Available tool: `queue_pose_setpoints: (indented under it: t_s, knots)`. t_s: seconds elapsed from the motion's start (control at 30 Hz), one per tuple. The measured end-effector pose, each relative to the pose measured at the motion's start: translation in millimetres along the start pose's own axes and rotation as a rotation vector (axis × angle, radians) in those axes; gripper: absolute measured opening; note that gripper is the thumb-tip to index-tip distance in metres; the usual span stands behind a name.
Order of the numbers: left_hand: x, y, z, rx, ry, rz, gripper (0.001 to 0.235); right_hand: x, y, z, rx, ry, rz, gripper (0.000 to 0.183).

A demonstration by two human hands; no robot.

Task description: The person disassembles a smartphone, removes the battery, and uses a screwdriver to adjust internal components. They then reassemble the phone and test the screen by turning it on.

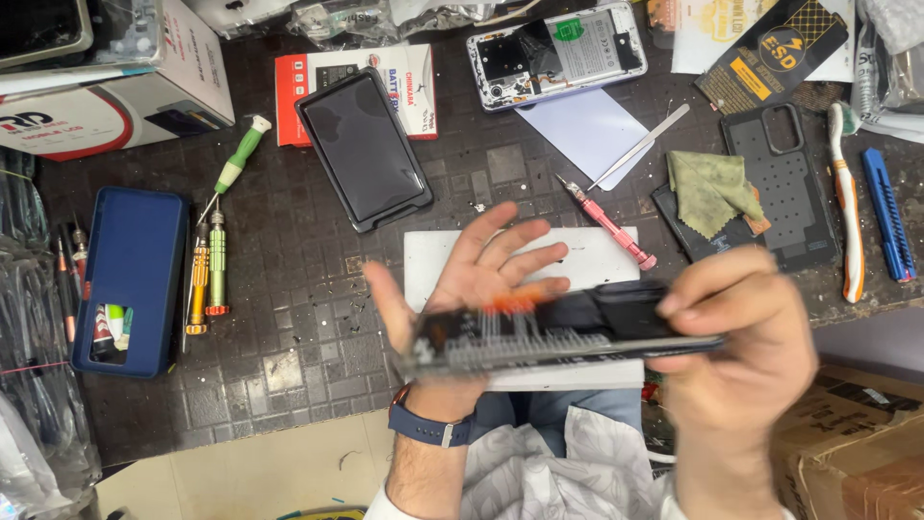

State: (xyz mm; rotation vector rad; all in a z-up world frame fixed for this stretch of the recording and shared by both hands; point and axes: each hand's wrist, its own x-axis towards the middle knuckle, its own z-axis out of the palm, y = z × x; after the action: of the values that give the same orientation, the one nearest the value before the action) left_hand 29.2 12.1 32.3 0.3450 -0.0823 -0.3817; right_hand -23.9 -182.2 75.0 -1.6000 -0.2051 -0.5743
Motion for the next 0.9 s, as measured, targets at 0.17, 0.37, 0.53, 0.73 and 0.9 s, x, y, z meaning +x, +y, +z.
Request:
queue_pose_setpoints:
  t_s: [0.17,0.37,0.53,0.73,0.9]
  knots:
    - [-9.0,-12.7,1.3,0.189,-0.01,0.211,0.117,-44.2,15.4,50.8,0.109,0.08,0.152,0.025]
    - [-8.0,-14.9,-1.5,0.223,0.25,0.374,0.092,-54.8,19.1,68.8,0.047,-0.132,0.262,0.026]
    - [-9.9,-13.4,-0.9,0.329,0.254,0.355,0.097,-47.6,-3.8,42.0,-0.094,-0.32,0.234,0.026]
    - [-8.5,-17.0,-2.7,0.534,0.242,0.374,0.108,-40.3,-15.7,31.1,-0.087,-0.308,0.434,0.025]
    - [-10.0,-20.5,-6.0,0.598,0.242,0.4,0.112,-35.8,-16.0,29.5,-0.059,-0.299,0.523,0.024]
